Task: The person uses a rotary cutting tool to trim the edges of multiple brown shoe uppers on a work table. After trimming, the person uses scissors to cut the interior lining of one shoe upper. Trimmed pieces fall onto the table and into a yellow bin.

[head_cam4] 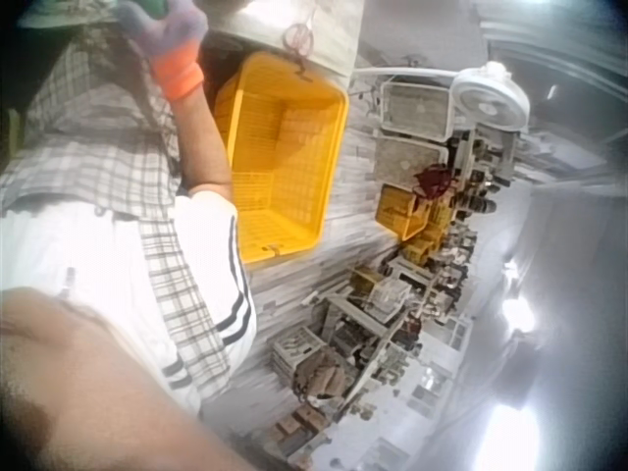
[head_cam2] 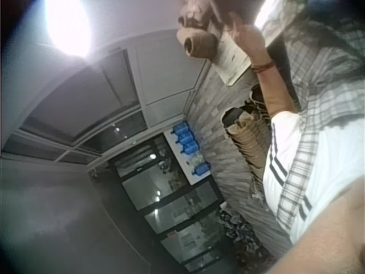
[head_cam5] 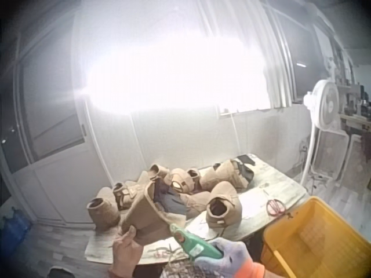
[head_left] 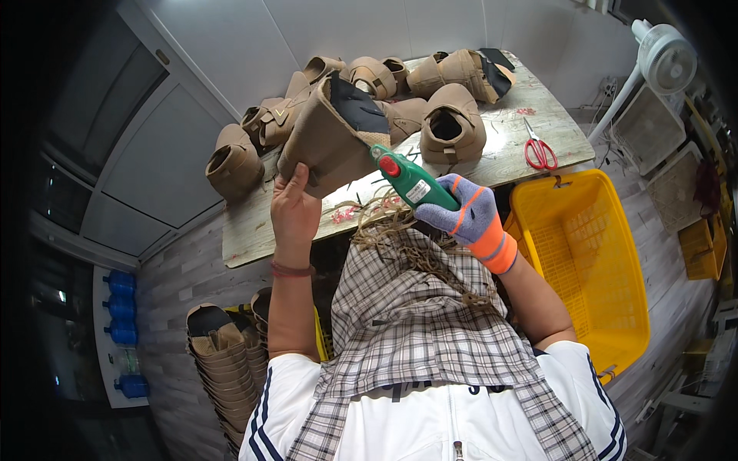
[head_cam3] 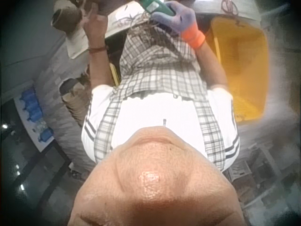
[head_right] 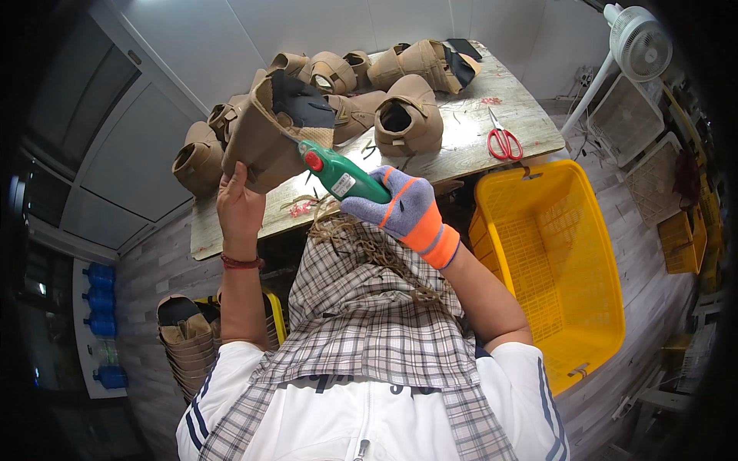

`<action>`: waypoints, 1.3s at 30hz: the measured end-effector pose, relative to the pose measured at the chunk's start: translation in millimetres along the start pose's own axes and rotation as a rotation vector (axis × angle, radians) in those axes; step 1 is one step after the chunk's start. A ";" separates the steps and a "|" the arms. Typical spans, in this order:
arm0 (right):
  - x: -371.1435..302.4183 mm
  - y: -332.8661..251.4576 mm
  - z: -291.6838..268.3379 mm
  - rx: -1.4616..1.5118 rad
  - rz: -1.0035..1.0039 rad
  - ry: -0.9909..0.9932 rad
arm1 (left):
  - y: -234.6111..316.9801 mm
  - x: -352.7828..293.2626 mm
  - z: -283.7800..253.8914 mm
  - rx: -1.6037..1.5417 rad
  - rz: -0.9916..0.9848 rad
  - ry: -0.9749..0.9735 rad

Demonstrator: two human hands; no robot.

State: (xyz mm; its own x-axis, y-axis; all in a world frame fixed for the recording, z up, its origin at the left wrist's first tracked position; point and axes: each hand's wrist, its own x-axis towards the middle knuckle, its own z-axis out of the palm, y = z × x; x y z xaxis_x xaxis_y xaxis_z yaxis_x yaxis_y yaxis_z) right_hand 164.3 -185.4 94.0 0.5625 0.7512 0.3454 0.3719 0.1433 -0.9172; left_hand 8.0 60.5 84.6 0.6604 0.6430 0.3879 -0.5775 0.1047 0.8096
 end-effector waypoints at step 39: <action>28.2 2.6 -53.9 0.427 0.240 0.247 | -43.9 42.4 -15.9 1.241 0.471 -0.251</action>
State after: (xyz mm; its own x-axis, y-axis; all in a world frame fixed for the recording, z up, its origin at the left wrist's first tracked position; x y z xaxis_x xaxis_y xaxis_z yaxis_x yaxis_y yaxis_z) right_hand 220.9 -198.6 112.0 0.7706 0.6285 0.1054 -0.0923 0.2737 -0.9574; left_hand 53.7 95.2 58.4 0.6678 0.2585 0.6980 -0.0487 -0.9206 0.3875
